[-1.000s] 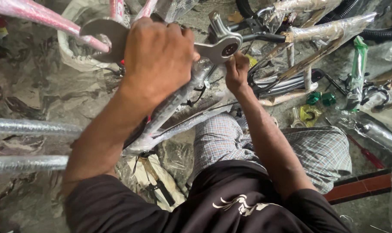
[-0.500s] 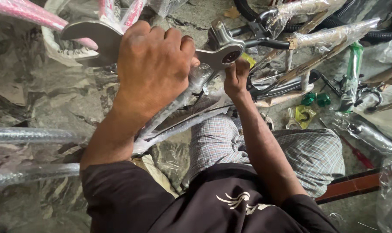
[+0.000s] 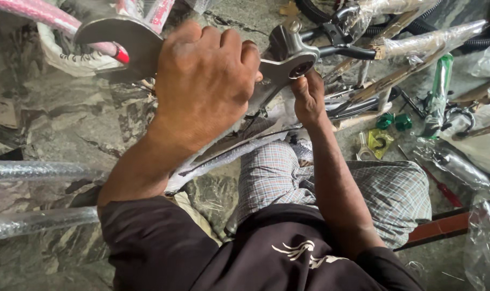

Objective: The person assembles a bicycle crankset by hand, inserting a bearing into the crank arm and then using a wrench to tighten the crank arm onto the bicycle frame. The person works on a partially wrapped bicycle in a cluttered workshop.

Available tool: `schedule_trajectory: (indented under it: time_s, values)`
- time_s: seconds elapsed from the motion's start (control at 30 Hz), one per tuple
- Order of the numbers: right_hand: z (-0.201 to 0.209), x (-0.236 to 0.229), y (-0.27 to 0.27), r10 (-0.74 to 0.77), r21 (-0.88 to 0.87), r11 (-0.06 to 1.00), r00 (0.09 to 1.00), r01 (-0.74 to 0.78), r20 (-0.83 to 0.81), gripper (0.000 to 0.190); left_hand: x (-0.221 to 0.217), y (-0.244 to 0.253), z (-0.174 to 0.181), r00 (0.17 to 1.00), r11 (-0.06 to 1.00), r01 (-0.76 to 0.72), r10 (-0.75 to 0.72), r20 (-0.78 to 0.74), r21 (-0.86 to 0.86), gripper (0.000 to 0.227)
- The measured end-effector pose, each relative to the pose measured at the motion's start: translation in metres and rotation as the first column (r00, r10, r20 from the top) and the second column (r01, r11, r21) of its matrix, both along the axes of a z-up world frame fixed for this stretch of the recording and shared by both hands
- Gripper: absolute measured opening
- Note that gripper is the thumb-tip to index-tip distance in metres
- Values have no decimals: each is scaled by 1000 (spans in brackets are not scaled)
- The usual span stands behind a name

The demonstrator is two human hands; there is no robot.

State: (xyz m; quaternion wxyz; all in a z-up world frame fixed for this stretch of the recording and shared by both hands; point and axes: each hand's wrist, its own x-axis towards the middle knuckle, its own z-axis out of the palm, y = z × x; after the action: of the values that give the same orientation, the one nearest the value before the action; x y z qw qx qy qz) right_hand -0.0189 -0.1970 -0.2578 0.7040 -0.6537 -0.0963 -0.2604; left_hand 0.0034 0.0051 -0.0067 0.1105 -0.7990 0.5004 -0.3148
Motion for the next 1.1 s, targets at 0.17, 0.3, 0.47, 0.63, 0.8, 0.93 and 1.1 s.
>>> schedule_trajectory:
  time_s: [0.17, 0.3, 0.47, 0.63, 0.8, 0.93, 1.1]
  values:
    - [-5, 1, -9, 18, -13, 1000, 1000, -18, 1, 72, 2, -1, 0, 999, 999, 44, -44, -15, -33, 32]
    - [-9, 7, 0, -15, 47, 999, 999, 14, 33, 71, 4, 1, -5, 999, 999, 30, -29, 22, -18, 33]
    - [-10, 7, -1, -30, 90, 996, 998, 25, 54, 68, 6, 1, -8, 998, 997, 55, -54, 30, -50, 35]
    - [-4, 4, 1, -30, 62, 998, 998, 27, 59, 67, 1, 6, -11, 999, 995, 51, -51, -3, -86, 33]
    - [6, 7, -2, -67, -36, 997, 996, 69, 56, 68, 0, 5, -17, 999, 994, 14, -17, -30, -113, 24]
    - [-25, -9, -16, -149, -111, 981, 984, 159, 98, 61, -3, 0, -17, 999, 995, -21, 17, -41, -102, 32]
    - [-166, -87, -20, -505, -65, 849, 768, 525, -393, 30, -1, 7, -20, 1000, 995, 8, -10, -16, -103, 29]
